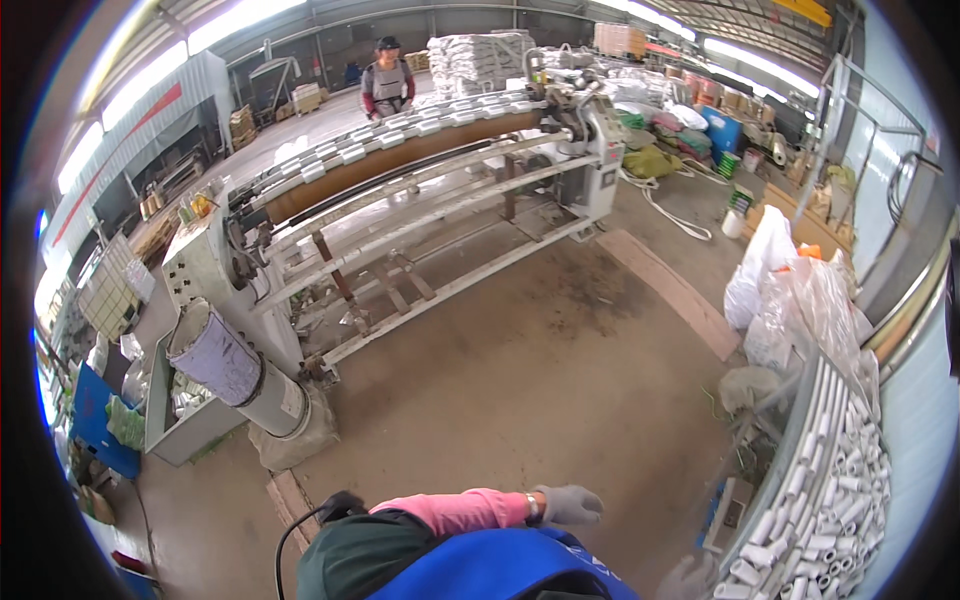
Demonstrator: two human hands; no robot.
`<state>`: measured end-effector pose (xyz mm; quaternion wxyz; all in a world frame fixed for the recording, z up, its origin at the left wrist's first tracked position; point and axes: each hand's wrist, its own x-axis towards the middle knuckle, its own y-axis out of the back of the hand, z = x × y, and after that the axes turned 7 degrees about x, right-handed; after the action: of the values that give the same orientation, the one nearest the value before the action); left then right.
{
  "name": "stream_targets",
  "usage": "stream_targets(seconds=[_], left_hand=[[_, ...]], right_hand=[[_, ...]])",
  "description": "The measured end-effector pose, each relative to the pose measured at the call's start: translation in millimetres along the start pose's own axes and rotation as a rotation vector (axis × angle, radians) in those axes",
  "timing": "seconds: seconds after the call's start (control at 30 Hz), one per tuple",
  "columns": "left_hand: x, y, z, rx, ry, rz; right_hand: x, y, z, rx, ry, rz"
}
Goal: Operating a large slitting and rewinding machine to process rolls of plastic film, including applying adhesive and handling cardboard cores.
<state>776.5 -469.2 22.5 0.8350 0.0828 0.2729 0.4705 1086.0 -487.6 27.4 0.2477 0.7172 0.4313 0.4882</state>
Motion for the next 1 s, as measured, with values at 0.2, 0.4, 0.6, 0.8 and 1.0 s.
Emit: stream_targets(seconds=[0.2, 0.4, 0.6, 0.8, 1.0], left_hand=[[-88, 153, -69, -0.229, 0.228, 0.514], [-135, 255, -113, -0.658, 0.189, 0.832], [-152, 349, -164, -0.767, 0.222, 1.022], [-194, 423, -189, -0.802, 0.254, 1.246], [-256, 472, -267, -0.898, 0.308, 1.391]], right_hand=[[43, -142, -176, 0.400, 0.230, -0.396], [110, -260, -289, 0.491, 0.467, -0.562], [172, -382, -438, 0.630, 0.611, -0.657], [190, -445, -618, 0.828, 0.870, -0.914], [172, -468, -818, 0.961, 1.244, -1.208]])
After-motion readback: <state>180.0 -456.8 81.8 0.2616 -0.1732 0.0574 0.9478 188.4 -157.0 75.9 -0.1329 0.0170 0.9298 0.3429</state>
